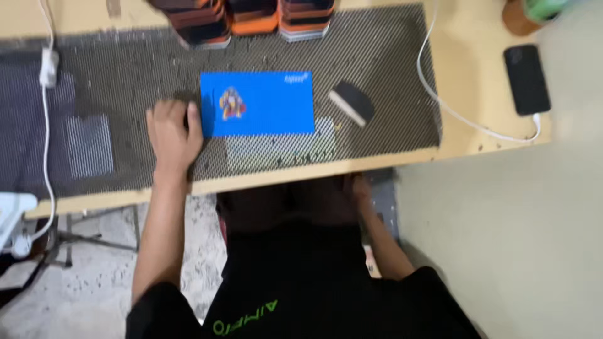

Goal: The person removes a screen protector from a box, peels off a transparent film, and places the protector into a different folder or packaging sleeve.

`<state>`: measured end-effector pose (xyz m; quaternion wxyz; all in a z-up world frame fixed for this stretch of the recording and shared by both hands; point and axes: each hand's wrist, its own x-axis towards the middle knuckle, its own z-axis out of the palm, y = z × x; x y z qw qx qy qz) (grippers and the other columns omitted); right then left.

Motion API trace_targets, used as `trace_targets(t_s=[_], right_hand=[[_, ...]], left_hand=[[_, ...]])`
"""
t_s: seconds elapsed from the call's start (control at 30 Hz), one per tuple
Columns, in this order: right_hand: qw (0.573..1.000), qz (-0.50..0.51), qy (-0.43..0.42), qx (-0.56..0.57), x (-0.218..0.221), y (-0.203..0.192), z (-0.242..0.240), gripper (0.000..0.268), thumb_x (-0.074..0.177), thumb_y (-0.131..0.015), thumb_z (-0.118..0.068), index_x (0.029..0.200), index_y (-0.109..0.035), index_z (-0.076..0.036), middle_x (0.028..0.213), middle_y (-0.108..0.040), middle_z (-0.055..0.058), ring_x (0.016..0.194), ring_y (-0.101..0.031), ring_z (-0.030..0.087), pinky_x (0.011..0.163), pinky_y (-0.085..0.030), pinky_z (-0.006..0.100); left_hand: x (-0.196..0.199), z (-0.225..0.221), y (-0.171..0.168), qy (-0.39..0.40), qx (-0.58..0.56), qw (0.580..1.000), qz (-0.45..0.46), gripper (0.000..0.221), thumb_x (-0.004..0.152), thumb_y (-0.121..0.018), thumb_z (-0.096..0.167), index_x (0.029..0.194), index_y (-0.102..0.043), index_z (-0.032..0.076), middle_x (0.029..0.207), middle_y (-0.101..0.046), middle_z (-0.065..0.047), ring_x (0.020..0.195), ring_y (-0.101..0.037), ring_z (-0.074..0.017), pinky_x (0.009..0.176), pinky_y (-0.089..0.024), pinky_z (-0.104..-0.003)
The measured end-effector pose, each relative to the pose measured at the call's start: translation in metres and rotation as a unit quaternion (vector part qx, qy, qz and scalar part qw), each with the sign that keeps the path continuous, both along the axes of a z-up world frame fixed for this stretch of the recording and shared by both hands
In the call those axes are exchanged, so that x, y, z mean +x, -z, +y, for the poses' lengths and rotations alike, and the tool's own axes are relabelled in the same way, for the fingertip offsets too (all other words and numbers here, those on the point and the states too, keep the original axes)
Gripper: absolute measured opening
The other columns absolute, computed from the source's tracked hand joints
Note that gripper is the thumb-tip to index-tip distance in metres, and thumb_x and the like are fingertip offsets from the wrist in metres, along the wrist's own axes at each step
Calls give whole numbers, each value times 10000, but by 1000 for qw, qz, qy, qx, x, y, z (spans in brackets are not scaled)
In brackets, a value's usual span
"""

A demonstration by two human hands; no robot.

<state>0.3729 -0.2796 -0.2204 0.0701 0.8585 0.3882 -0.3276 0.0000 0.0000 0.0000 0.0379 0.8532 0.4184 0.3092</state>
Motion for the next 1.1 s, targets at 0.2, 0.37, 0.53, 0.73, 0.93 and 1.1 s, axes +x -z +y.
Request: trace_targets(t_s=[0.2, 0.37, 0.53, 0.73, 0.93, 1.1], right_hand=[[929, 295, -206, 87, 3, -236, 4, 351, 965, -466, -150, 1125, -733, 11, 1020, -681, 267, 953, -655, 427, 849, -531, 545], [883, 150, -347, 278, 48, -309, 110, 246, 892, -649, -272, 961, -725, -49, 774, -687, 188, 716, -661, 426, 681, -515, 521], [896, -78, -303, 315, 106, -221, 272, 323, 959, -644, -329, 680, -640, -166, 544, -568, 15, 511, -527, 253, 573, -428, 385], [851, -126, -299, 413, 79, -202, 247, 347, 909, -603, -381, 646, -580, -157, 562, -574, 59, 543, -600, 290, 559, -444, 379], [869, -67, -263, 414, 60, -221, 244, 291, 967, -591, -300, 748, -681, -129, 669, -689, 66, 590, -660, 244, 565, -510, 325], [869, -71, -283, 399, 48, -232, 238, 280, 974, -621, -307, 816, -720, -98, 725, -714, 94, 649, -696, 264, 588, -530, 335]], left_hand=[[-1, 33, -21, 0, -154, 988, 32, 376, 1132, -564, 314, 982, -729, 12, 835, -671, -245, 838, -688, -486, 683, -495, -543], [29, 103, -25, 107, -40, 985, 128, 269, 978, -606, 329, 928, -749, 106, 810, -718, -156, 785, -725, -412, 668, -524, -507], [51, 143, 12, 247, 71, 962, 92, 237, 908, -561, 348, 791, -660, 167, 697, -656, -92, 686, -694, -334, 617, -529, -426], [52, 106, -14, 164, -5, 986, 11, 349, 1029, -567, 280, 783, -678, 60, 717, -667, -142, 708, -697, -354, 625, -538, -400], [49, 112, 5, 134, -39, 990, 25, 286, 1029, -577, 304, 863, -721, 122, 810, -674, -76, 810, -716, -287, 715, -557, -370], [49, 106, 3, 133, -44, 989, 58, 285, 1028, -596, 319, 899, -730, 102, 890, -690, -119, 877, -718, -335, 750, -545, -423]])
